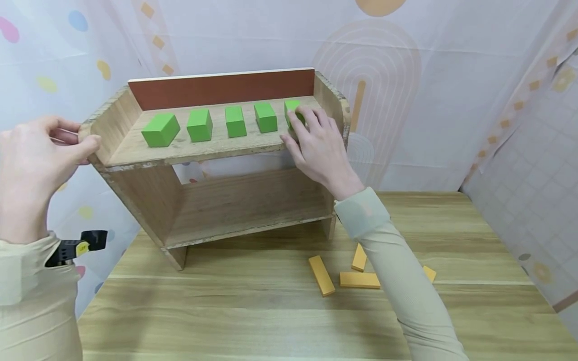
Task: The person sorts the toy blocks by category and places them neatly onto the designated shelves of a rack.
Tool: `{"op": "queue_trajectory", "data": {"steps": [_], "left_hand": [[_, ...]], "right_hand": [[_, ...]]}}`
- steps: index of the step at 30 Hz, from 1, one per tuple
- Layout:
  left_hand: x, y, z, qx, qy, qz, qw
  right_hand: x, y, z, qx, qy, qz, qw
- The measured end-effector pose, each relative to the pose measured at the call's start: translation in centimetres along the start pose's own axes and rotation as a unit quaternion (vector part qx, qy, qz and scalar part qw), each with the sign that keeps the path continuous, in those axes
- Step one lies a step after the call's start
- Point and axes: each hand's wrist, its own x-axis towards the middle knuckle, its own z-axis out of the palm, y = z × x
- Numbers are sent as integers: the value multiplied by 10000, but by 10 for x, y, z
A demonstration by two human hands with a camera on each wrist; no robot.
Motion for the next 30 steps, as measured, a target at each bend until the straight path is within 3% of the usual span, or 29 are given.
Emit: {"op": "queue_trajectory", "data": {"steps": [8, 14, 18, 23, 30], "left_hand": [[-1, 1, -1, -33, -39, -31, 10000], [0, -2, -1, -53, -51, -77, 9999], [-1, 0, 0, -42, -65, -62, 10000], [-3, 2, -1, -123, -66, -71, 9999], [-2, 0, 0, -158, -67, -64, 9998]], "right_hand": [[2, 0, 0, -28, -262, 93, 9996], [-1, 2, 1, 206, -196, 59, 9996], [-11, 4, 0, 614, 158, -21, 9980], [-30, 7, -2, 946, 695, -432, 9922], [-59, 9, -2, 1259, 1019, -621, 9848]]}}
